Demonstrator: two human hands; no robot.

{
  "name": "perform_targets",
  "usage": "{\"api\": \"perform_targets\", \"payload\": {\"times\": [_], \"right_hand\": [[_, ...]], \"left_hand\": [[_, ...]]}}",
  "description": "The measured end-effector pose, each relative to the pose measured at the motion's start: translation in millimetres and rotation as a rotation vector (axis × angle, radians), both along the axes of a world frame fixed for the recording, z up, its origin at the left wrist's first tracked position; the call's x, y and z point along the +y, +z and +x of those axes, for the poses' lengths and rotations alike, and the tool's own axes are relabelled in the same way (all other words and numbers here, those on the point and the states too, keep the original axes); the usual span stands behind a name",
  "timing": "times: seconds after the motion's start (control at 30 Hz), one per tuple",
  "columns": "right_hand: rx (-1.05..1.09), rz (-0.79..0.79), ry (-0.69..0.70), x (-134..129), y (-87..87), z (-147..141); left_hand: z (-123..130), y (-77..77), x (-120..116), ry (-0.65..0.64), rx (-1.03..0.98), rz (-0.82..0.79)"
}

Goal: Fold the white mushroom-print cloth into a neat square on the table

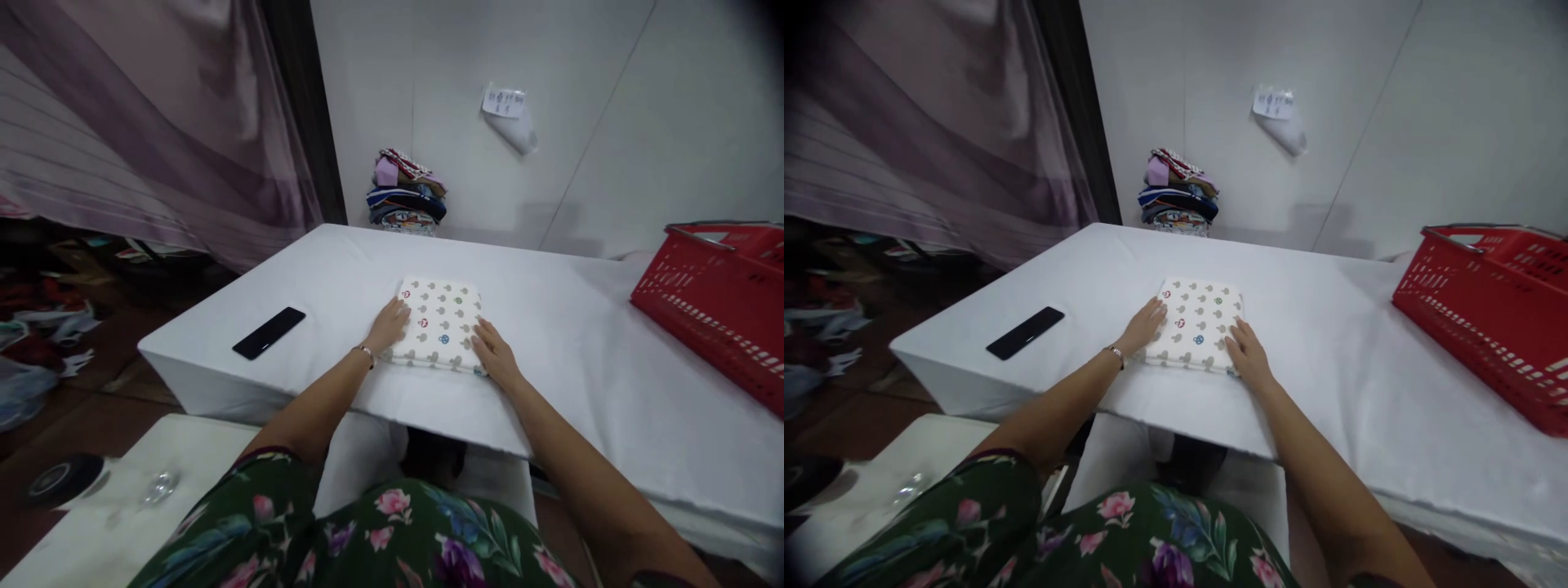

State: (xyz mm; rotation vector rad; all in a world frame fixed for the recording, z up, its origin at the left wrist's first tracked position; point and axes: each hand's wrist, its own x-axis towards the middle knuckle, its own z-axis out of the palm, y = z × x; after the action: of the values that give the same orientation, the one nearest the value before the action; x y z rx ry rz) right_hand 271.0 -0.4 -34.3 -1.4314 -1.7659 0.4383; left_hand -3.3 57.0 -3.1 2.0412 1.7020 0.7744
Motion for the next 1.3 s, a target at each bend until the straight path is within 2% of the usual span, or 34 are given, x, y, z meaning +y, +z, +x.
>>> {"api": "perform_targets", "payload": {"times": [0.1,0.2,0.33,0.47,0.7,0.93,1.2,1.3], "right_hand": [[0.032,0.193,0.038,-14.5,5.1,6.1],[-0.035,0.304,0.156,-25.0,11.5,6.0],[-0.219,0.31,0.306,-27.9,17.0,-1.9],[-0.363,0.278,0.378,-27.7,20.0,-5.8],[-0.449,0.289,0.343,-31.7,21.1,-6.3],[-0.524,0.322,0.318,-33.1,18.1,-8.8],[-0.641,0.247,-0.003,-46.6,16.0,-19.1],[-0.644,0.222,-0.052,-50.3,12.5,-18.6]], "left_hand": [[-9.7,-6.6,-26.9,0.076,-0.058,0.07],[-20.0,-15.2,-55.4,0.08,-0.112,0.182],[-26.1,-19.0,-76.1,0.011,-0.042,0.256],[-24.4,-17.7,-78.2,-0.114,0.05,0.265],[-21.5,-16.8,-79.2,-0.176,0.134,0.303],[-18.7,-14.6,-83.5,-0.137,0.212,0.257],[-20.9,-19.2,-83.7,-0.131,0.223,0.306],[-21.7,-21.3,-86.9,-0.119,0.231,0.299]]}}
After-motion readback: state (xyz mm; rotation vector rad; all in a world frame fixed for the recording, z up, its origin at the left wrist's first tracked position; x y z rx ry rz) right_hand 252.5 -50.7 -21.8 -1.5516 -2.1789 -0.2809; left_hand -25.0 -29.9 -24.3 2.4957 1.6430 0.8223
